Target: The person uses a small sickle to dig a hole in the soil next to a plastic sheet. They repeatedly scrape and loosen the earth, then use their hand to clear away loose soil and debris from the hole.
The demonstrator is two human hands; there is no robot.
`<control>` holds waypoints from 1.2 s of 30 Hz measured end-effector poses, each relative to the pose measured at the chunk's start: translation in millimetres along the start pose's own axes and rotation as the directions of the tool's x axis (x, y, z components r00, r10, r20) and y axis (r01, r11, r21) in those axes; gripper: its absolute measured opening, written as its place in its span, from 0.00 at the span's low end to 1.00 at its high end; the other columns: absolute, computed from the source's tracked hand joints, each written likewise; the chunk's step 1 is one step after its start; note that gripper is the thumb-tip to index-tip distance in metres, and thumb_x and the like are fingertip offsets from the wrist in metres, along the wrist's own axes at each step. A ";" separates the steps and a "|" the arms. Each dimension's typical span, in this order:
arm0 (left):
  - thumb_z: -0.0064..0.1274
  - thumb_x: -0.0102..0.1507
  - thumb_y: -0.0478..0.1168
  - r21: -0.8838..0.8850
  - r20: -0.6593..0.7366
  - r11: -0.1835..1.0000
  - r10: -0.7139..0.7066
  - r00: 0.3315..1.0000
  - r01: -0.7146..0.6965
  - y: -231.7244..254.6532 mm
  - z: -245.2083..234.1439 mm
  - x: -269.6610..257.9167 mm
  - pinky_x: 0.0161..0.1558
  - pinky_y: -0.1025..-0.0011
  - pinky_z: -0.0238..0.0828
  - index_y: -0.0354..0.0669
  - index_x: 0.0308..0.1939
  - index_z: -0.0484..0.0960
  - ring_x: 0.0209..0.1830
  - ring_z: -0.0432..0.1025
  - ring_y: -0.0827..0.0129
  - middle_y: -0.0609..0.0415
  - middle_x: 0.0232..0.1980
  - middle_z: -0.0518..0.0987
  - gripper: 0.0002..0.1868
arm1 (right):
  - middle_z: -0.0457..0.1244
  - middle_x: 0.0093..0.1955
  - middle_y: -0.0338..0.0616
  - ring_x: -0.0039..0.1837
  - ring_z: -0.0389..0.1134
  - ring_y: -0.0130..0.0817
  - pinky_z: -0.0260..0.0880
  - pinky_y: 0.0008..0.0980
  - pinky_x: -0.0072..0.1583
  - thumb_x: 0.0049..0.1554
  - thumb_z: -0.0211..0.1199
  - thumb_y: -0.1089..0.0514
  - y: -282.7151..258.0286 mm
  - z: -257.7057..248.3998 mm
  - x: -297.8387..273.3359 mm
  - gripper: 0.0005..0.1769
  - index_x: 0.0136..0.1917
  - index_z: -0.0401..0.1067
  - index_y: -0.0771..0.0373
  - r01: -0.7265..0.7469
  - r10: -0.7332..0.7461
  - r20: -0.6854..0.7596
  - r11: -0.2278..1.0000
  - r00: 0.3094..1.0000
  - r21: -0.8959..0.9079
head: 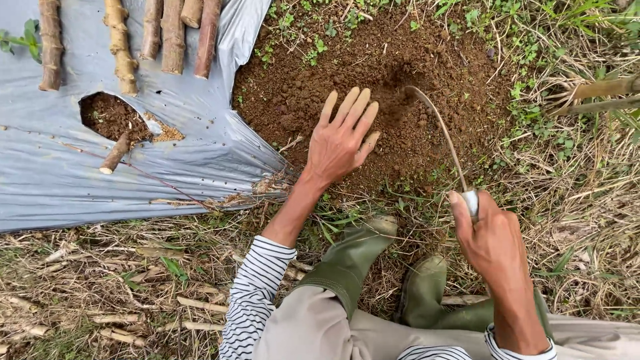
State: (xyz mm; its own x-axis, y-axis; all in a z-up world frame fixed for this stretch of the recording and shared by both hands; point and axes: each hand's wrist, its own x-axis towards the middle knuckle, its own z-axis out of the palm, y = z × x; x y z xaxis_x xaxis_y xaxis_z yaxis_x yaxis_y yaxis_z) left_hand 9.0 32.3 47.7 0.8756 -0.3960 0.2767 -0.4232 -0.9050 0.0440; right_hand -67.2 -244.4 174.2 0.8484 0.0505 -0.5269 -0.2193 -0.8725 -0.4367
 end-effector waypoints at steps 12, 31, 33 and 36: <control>0.65 0.67 0.45 -0.138 -0.264 0.984 0.073 0.962 -0.113 -7.6 34.9 -31.1 0.73 0.52 0.57 0.44 0.53 0.85 0.64 0.74 0.56 0.49 0.56 0.84 0.14 | 0.60 0.20 0.37 0.17 0.56 0.29 0.58 0.30 0.17 0.70 0.44 0.41 -8.0 -26.5 8.9 0.22 0.52 0.66 0.62 0.038 -0.009 0.096 0.952 0.995 -0.302; 0.64 0.66 0.46 -0.273 -0.271 0.961 -0.024 0.962 -0.053 -7.5 43.7 -26.5 0.69 0.57 0.63 0.42 0.50 0.86 0.60 0.76 0.57 0.47 0.54 0.85 0.14 | 0.60 0.22 0.29 0.21 0.60 0.26 0.68 0.30 0.25 0.66 0.37 0.29 -51.7 -91.9 83.4 0.28 0.49 0.63 0.51 0.117 0.191 0.314 0.657 0.930 -0.745; 0.63 0.66 0.46 -0.284 -0.232 0.958 -0.025 0.973 -0.043 -6.6 44.6 -30.4 0.68 0.56 0.64 0.42 0.51 0.87 0.61 0.76 0.56 0.46 0.54 0.85 0.15 | 0.58 0.20 0.25 0.20 0.60 0.23 0.69 0.26 0.25 0.65 0.36 0.27 -45.2 -106.4 66.8 0.27 0.46 0.63 0.46 0.171 0.199 0.340 0.577 0.919 -0.799; 0.64 0.66 0.46 -0.320 -0.234 0.947 -0.034 0.972 -0.044 -9.0 41.0 -22.2 0.67 0.57 0.65 0.42 0.51 0.87 0.59 0.76 0.57 0.47 0.54 0.85 0.14 | 0.57 0.17 0.30 0.24 0.66 0.38 0.66 0.38 0.32 0.60 0.36 0.19 -25.9 -94.6 63.5 0.30 0.49 0.58 0.43 0.222 -0.033 0.226 0.380 0.974 -0.898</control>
State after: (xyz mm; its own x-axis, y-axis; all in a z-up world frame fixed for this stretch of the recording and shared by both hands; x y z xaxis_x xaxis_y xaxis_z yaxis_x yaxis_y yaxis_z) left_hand 2.9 42.8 1.8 0.8105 -0.3175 0.4923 -0.5135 -0.7894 0.3364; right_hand 37.9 -264.6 221.0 0.7243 0.1881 -0.6633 0.5372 -0.7571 0.3719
